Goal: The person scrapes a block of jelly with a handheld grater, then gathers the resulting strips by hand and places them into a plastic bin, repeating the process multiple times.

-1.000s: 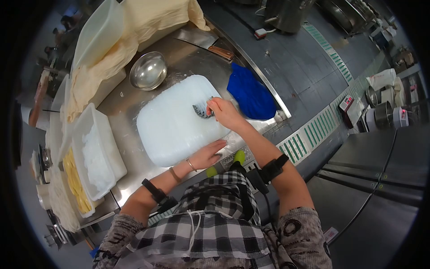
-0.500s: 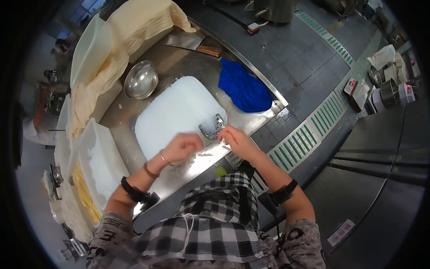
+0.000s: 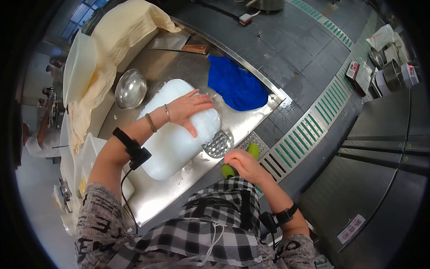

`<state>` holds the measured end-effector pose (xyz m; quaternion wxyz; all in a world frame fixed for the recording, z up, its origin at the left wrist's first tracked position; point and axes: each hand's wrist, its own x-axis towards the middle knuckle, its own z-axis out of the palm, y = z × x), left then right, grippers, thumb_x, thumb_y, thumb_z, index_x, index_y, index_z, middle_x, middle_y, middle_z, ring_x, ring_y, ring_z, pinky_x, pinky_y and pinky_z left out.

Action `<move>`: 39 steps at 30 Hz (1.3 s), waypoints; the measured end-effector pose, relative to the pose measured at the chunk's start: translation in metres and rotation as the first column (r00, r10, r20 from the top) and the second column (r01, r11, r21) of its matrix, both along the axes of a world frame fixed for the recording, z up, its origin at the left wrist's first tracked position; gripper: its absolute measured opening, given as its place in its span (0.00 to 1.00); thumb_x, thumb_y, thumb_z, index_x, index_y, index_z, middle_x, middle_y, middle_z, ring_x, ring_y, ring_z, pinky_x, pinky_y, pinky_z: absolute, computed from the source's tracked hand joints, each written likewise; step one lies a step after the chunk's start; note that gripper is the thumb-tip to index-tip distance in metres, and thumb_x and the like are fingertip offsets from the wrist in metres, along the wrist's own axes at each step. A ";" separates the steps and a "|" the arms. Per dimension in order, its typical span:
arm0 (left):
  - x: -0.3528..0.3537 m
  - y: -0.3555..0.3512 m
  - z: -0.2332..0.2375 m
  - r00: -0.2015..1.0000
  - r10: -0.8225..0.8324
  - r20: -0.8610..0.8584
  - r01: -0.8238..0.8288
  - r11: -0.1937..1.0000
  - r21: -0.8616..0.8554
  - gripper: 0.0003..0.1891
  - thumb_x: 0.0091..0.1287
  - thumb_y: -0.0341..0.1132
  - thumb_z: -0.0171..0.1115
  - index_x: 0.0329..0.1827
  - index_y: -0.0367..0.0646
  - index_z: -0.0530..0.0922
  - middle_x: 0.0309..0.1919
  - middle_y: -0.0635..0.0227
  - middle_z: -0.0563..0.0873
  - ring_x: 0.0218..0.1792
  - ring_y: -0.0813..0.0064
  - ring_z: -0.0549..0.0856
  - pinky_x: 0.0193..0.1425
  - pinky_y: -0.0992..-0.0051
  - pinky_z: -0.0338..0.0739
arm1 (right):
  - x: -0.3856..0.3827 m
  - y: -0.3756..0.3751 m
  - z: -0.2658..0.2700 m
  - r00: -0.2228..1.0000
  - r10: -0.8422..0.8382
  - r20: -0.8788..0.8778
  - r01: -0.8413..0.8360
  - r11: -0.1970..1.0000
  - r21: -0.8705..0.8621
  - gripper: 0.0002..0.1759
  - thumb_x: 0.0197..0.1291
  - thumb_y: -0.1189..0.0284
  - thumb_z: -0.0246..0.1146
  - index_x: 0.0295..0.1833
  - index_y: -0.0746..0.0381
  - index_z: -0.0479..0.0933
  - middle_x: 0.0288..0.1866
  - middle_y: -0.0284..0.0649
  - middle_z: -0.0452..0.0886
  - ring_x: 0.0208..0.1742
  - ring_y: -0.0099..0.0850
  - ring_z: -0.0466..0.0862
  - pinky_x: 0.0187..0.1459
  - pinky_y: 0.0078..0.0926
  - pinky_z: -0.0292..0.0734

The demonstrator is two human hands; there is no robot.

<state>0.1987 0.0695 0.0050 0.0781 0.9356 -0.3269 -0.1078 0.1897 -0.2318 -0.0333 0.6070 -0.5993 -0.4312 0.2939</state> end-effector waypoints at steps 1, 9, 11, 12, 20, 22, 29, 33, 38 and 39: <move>0.004 0.000 -0.003 1.000 0.014 -0.019 -0.016 0.996 -0.090 0.49 0.34 0.69 0.59 0.57 0.41 0.65 0.54 0.54 0.68 0.58 0.56 0.65 0.62 0.58 0.54 | -0.001 -0.004 0.003 1.000 -0.003 -0.001 0.003 1.000 0.000 0.05 0.55 0.81 0.47 0.32 0.65 0.69 0.34 0.41 0.75 0.37 0.32 0.75 0.41 0.25 0.69; 0.023 -0.005 -0.028 0.914 0.287 -0.286 -0.352 0.911 -0.214 0.31 0.40 0.57 0.66 0.41 0.42 0.75 0.39 0.60 0.78 0.43 0.60 0.75 0.46 0.68 0.69 | 0.005 -0.026 0.008 0.895 -0.274 -0.351 0.359 0.911 0.205 0.10 0.64 0.74 0.43 0.35 0.66 0.68 0.34 0.44 0.73 0.34 0.27 0.73 0.39 0.21 0.69; 0.028 -0.005 -0.025 0.870 0.312 -0.381 -0.405 0.893 -0.196 0.29 0.40 0.56 0.66 0.39 0.44 0.76 0.38 0.62 0.78 0.41 0.61 0.76 0.47 0.69 0.69 | 0.012 -0.027 0.011 0.885 -0.292 -0.363 0.378 0.906 0.193 0.10 0.64 0.72 0.42 0.36 0.66 0.67 0.35 0.44 0.73 0.33 0.27 0.73 0.39 0.21 0.69; 0.030 -0.006 -0.021 0.871 0.313 -0.380 -0.407 0.892 -0.198 0.29 0.40 0.56 0.66 0.39 0.44 0.76 0.38 0.62 0.78 0.41 0.61 0.76 0.47 0.69 0.69 | 0.016 -0.028 0.012 0.872 -0.312 -0.377 0.400 0.898 0.183 0.11 0.65 0.71 0.42 0.36 0.66 0.67 0.35 0.44 0.73 0.32 0.26 0.73 0.39 0.21 0.69; 0.023 -0.008 -0.030 0.962 0.186 -0.201 -0.242 0.919 -0.310 0.26 0.39 0.55 0.67 0.35 0.45 0.77 0.33 0.64 0.79 0.38 0.61 0.77 0.46 0.69 0.68 | 0.038 -0.025 0.022 0.878 -0.310 -0.365 0.383 0.912 0.148 0.12 0.65 0.70 0.41 0.37 0.66 0.66 0.36 0.43 0.73 0.32 0.25 0.72 0.38 0.20 0.69; 0.024 -0.011 -0.032 0.927 0.262 -0.267 -0.338 0.893 -0.298 0.25 0.40 0.54 0.67 0.35 0.44 0.77 0.32 0.64 0.79 0.38 0.61 0.77 0.45 0.68 0.68 | 0.042 -0.024 0.025 0.882 -0.307 -0.357 0.377 0.915 0.143 0.11 0.65 0.70 0.41 0.37 0.66 0.66 0.36 0.43 0.72 0.32 0.25 0.72 0.38 0.20 0.69; 0.029 -0.005 -0.024 0.987 0.049 -0.150 -0.106 0.911 -0.398 0.21 0.43 0.46 0.68 0.35 0.43 0.77 0.30 0.61 0.80 0.34 0.59 0.78 0.38 0.68 0.72 | 0.051 -0.024 0.032 0.869 -0.341 -0.359 0.405 0.906 0.120 0.12 0.65 0.68 0.42 0.37 0.66 0.66 0.36 0.43 0.73 0.31 0.24 0.71 0.38 0.20 0.68; 0.030 -0.005 -0.037 0.919 0.218 -0.328 -0.328 0.886 -0.328 0.21 0.44 0.43 0.67 0.39 0.43 0.75 0.30 0.61 0.80 0.35 0.59 0.78 0.36 0.67 0.72 | 0.056 -0.022 0.036 0.865 -0.352 -0.359 0.416 0.901 0.121 0.13 0.65 0.68 0.42 0.37 0.65 0.66 0.36 0.43 0.72 0.31 0.24 0.71 0.38 0.20 0.68; 0.026 -0.005 -0.036 0.814 0.502 -0.292 -0.539 0.467 -0.701 0.11 0.52 0.27 0.59 0.39 0.39 0.72 0.24 0.68 0.79 0.26 0.71 0.79 0.31 0.74 0.74 | 0.060 -0.022 0.045 0.866 -0.366 -0.340 0.424 0.898 0.115 0.12 0.65 0.68 0.42 0.37 0.66 0.66 0.36 0.44 0.72 0.31 0.24 0.71 0.37 0.20 0.68; 0.024 0.000 -0.025 0.812 0.509 -0.285 -0.538 0.465 -0.703 0.11 0.52 0.27 0.59 0.39 0.39 0.72 0.24 0.68 0.79 0.26 0.71 0.79 0.31 0.74 0.74 | 0.060 -0.022 0.047 0.871 -0.365 -0.329 0.421 0.899 0.117 0.12 0.65 0.69 0.41 0.37 0.66 0.66 0.36 0.44 0.72 0.31 0.25 0.71 0.37 0.21 0.68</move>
